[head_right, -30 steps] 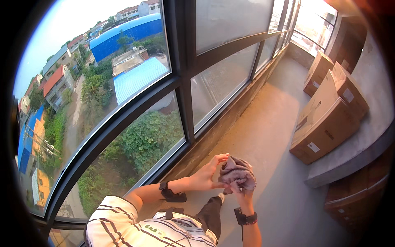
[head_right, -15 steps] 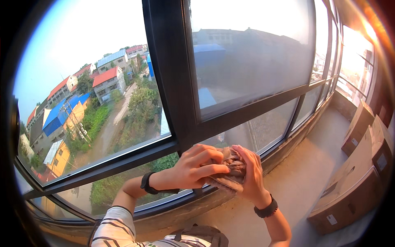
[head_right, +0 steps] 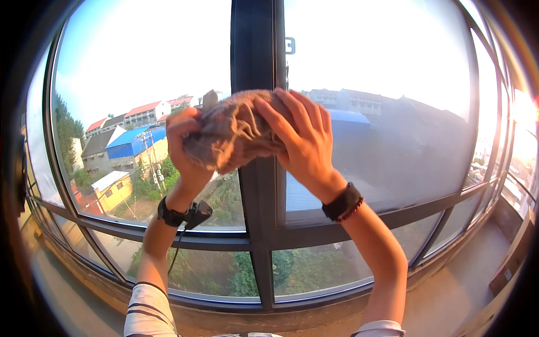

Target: The person wipes the upper frame of a glass balcony window with a brown cloth, moving across different sections of the black metal frame.

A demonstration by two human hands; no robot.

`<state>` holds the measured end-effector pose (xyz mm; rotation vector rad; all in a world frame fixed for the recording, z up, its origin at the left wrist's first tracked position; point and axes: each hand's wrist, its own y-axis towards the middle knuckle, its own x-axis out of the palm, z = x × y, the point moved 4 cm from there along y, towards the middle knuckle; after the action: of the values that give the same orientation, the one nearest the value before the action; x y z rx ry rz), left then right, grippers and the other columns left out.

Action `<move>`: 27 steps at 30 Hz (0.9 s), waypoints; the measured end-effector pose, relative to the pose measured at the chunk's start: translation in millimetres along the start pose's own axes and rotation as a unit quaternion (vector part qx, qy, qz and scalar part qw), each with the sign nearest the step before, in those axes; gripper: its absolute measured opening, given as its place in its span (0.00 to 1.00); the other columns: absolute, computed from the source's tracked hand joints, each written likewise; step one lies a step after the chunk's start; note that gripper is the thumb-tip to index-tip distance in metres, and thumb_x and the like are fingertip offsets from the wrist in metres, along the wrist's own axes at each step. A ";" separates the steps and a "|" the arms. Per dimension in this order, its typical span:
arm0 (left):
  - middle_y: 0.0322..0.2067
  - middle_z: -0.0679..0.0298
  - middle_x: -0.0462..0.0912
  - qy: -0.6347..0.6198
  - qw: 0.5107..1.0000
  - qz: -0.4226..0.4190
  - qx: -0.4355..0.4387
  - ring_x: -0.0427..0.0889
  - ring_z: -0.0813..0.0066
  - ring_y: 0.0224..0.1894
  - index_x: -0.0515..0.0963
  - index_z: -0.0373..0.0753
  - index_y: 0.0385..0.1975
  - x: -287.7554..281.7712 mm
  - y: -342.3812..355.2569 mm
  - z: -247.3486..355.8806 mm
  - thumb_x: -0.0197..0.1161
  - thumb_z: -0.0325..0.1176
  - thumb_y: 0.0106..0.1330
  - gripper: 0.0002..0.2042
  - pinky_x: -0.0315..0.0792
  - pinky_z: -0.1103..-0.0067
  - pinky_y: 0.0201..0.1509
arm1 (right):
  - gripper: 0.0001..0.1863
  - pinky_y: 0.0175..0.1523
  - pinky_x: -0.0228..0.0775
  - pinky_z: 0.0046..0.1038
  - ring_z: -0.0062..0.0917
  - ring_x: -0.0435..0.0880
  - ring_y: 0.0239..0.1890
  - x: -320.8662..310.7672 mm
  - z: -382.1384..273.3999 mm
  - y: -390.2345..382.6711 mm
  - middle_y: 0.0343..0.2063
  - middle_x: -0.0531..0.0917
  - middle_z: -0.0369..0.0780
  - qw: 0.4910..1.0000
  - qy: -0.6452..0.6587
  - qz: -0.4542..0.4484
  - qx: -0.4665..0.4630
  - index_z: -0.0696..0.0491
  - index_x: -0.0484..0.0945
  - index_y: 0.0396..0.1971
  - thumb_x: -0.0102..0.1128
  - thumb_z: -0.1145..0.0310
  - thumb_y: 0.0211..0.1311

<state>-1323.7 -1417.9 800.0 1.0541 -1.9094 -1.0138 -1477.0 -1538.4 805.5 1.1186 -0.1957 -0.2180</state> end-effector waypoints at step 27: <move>0.40 0.60 0.79 0.245 0.959 -0.141 -0.033 0.80 0.61 0.38 0.76 0.41 0.45 44.7 -37.3 32.8 0.66 0.28 0.51 0.18 0.76 0.74 0.40 | 0.18 0.35 0.72 0.28 0.33 0.75 0.38 31.2 3.9 -52.6 0.39 0.74 0.40 0.999 -0.022 0.020 -0.046 0.45 0.78 0.37 0.61 0.67 0.39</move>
<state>-1357.8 -1461.4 762.6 1.4138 -1.3422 -0.8587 -1452.0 -1572.3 761.0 1.0183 -0.2438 -0.2148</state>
